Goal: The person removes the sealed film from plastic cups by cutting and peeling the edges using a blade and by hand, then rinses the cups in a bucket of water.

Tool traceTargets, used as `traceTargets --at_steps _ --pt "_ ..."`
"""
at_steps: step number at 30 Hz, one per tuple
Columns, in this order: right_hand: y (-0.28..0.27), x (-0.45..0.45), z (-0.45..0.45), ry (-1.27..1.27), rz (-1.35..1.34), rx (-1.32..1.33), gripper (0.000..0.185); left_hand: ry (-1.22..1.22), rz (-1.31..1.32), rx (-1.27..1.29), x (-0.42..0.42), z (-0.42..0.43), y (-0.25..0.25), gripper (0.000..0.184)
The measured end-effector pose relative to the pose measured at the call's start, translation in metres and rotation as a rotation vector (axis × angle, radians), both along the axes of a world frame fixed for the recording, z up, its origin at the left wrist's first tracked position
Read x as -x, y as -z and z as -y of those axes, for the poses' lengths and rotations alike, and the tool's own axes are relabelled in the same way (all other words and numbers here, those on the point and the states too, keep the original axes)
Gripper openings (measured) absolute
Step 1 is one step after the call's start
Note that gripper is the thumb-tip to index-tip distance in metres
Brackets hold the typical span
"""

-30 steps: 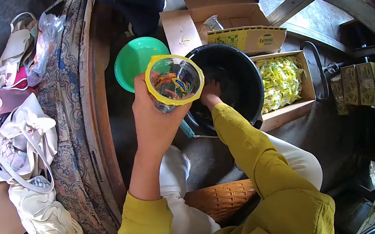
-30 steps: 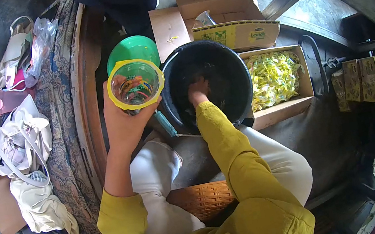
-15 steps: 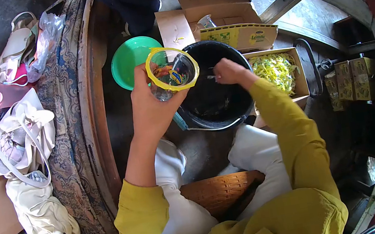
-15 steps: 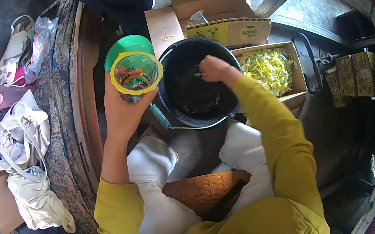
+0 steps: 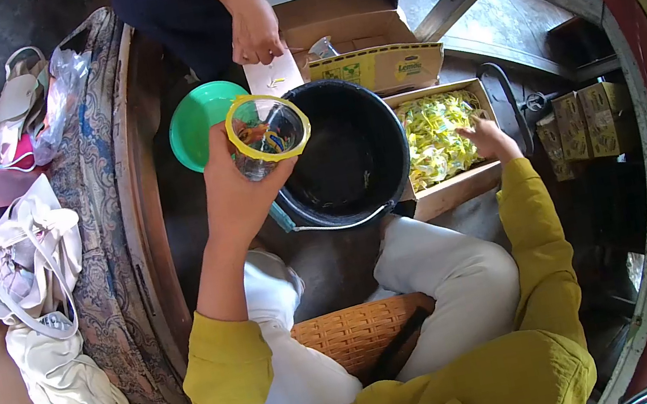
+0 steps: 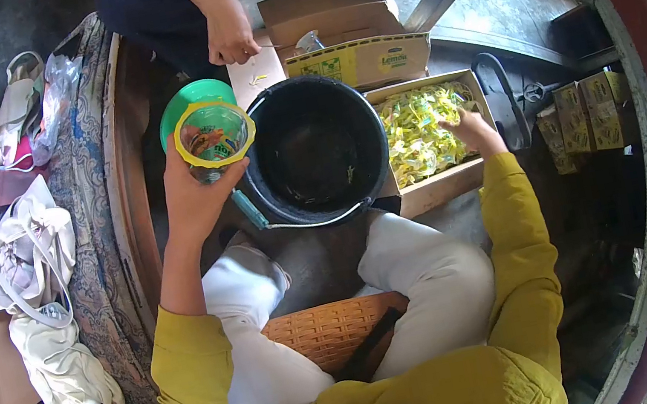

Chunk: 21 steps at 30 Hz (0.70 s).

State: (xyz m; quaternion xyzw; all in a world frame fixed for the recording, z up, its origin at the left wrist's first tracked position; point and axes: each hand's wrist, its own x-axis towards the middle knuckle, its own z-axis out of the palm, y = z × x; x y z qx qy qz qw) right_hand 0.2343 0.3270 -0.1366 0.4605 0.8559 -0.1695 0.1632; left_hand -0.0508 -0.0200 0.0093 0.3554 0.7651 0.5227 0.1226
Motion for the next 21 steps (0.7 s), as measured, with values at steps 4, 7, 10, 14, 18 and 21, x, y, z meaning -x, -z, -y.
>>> traceTargets --at_steps 4,7,10,14,18,21 --pt "0.020 0.018 0.004 -0.059 0.127 -0.135 0.048 0.002 0.014 0.025 0.001 0.001 -0.002 0.055" --pt "0.027 0.047 0.008 -0.159 0.278 -0.253 0.026 0.015 0.069 0.050 0.004 0.003 -0.001 0.059" --pt "0.124 0.019 -0.016 -0.386 0.323 -0.483 0.023 0.029 0.085 0.052 0.003 0.004 -0.003 0.061" --pt "0.104 0.014 0.000 -0.235 0.429 -0.197 0.020 0.020 0.083 0.011 0.004 0.006 -0.001 0.055" --pt "0.094 0.011 -0.004 -0.202 0.393 -0.274 0.014 0.030 0.043 0.037 0.003 0.005 -0.001 0.056" --pt "0.057 0.018 0.007 -0.074 0.048 -0.329 0.019 0.050 0.057 0.043 0.004 0.005 0.000 0.059"
